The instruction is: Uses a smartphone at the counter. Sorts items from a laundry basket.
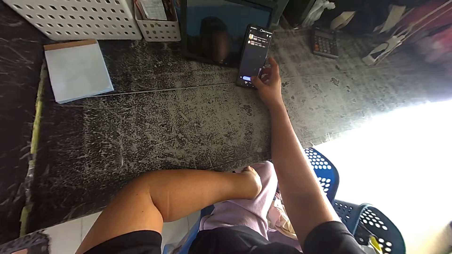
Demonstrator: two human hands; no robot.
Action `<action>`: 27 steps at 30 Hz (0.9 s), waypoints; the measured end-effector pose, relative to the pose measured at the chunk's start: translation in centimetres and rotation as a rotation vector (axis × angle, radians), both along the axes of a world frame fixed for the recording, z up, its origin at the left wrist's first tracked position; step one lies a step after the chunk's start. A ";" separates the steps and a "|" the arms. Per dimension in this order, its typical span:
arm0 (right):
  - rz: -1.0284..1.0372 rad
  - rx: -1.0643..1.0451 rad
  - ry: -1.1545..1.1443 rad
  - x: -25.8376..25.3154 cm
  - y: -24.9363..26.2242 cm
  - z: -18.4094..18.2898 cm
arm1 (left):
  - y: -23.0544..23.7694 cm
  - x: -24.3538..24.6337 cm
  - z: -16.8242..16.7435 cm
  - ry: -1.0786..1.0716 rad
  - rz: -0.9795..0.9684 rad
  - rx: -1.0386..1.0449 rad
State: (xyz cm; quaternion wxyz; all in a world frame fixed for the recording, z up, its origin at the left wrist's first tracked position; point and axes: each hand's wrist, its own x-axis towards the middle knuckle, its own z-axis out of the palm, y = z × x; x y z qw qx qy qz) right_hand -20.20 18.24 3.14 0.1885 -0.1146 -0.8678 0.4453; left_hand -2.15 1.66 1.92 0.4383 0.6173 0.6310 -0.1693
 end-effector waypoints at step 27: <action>-0.075 -0.043 0.141 -0.1 0.4 -0.3 | -0.1 0.1 -0.1 0.000 -0.002 0.001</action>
